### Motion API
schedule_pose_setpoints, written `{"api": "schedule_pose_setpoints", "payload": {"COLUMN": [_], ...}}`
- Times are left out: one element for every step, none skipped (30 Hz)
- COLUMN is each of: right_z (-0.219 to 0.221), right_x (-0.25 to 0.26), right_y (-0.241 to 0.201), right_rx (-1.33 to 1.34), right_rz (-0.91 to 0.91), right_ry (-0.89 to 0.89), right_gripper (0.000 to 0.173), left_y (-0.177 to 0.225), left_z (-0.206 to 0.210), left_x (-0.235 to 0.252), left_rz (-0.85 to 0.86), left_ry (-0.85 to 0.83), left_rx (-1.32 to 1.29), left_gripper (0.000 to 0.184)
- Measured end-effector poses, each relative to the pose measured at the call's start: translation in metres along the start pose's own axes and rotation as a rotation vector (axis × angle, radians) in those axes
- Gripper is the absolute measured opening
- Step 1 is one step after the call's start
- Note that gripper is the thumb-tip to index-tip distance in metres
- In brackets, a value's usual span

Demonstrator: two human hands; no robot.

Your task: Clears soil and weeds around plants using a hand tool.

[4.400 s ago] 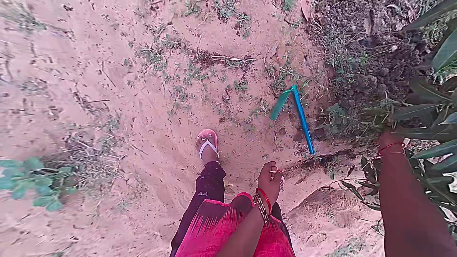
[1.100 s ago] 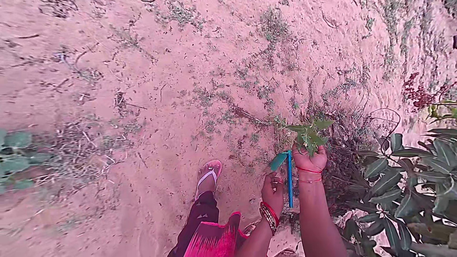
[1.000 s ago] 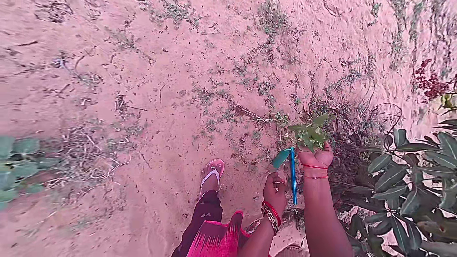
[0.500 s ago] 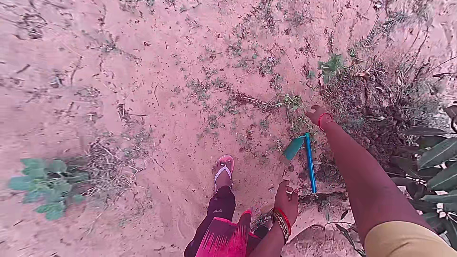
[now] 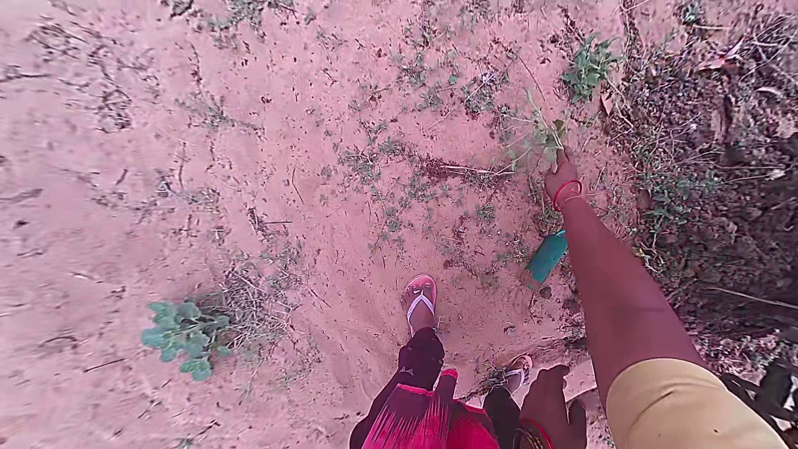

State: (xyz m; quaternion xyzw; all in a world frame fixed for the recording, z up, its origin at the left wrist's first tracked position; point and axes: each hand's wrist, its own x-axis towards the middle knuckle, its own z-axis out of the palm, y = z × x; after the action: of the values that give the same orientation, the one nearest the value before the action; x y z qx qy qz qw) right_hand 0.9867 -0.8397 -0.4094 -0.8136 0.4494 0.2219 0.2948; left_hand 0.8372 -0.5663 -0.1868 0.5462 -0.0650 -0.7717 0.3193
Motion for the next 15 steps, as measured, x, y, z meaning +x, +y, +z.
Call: {"api": "schedule_pose_setpoints", "payload": {"right_z": [-0.009, -0.019, -0.029, -0.04, -0.051, -0.063, -0.076, -0.088, -0.101, -0.112, -0.122, -0.13, -0.136, -0.139, -0.138], "right_x": [-0.003, -0.005, -0.006, -0.004, -0.001, 0.002, 0.002, 0.004, 0.006, 0.008, 0.009, 0.008, 0.006, 0.0, -0.011], "right_y": [-0.004, -0.007, -0.008, -0.008, -0.009, -0.012, -0.017, -0.021, -0.025, -0.027, -0.029, -0.029, -0.027, -0.023, -0.019], "right_rx": [0.136, 0.265, 0.391, 0.514, 0.631, 0.735, 0.826, 0.892, 0.931, 0.937, 0.91, 0.834, 0.713, 0.545, 0.363], "right_rz": [-0.065, -0.127, -0.186, -0.229, -0.24, -0.231, -0.211, -0.192, -0.194, -0.206, -0.209, -0.195, -0.174, -0.153, -0.128], "right_ry": [0.046, 0.077, 0.097, 0.12, 0.126, 0.119, 0.109, 0.109, 0.111, 0.115, 0.126, 0.166, 0.211, 0.252, 0.255], "right_gripper": [0.063, 0.062, 0.061, 0.061, 0.061, 0.061, 0.059, 0.057, 0.057, 0.059, 0.061, 0.06, 0.057, 0.054, 0.047], "left_y": [0.009, 0.016, 0.021, 0.024, 0.024, 0.024, 0.024, 0.024, 0.026, 0.027, 0.03, 0.032, 0.033, 0.033, 0.032], "left_z": [-0.005, -0.008, -0.01, -0.011, -0.009, -0.007, -0.004, -0.001, 0.001, 0.003, 0.004, 0.005, 0.005, 0.006, 0.008], "left_x": [-0.003, -0.005, -0.006, -0.005, -0.002, 0.0, 0.002, 0.004, 0.006, 0.005, 0.004, 0.002, 0.0, -0.001, -0.003], "left_rz": [-0.016, -0.026, -0.021, -0.007, 0.016, 0.03, 0.041, 0.05, 0.053, 0.047, 0.033, 0.024, 0.017, 0.014, 0.011], "left_ry": [-0.002, 0.005, 0.012, 0.016, 0.022, 0.024, 0.024, 0.023, 0.019, 0.018, 0.021, 0.025, 0.026, 0.03, 0.042], "left_rx": [-0.012, -0.015, -0.018, -0.025, -0.03, -0.031, -0.033, -0.037, -0.042, -0.045, -0.046, -0.051, -0.058, -0.073, -0.097], "left_gripper": [0.052, 0.052, 0.053, 0.053, 0.054, 0.054, 0.054, 0.054, 0.054, 0.054, 0.053, 0.053, 0.053, 0.053, 0.053]}}
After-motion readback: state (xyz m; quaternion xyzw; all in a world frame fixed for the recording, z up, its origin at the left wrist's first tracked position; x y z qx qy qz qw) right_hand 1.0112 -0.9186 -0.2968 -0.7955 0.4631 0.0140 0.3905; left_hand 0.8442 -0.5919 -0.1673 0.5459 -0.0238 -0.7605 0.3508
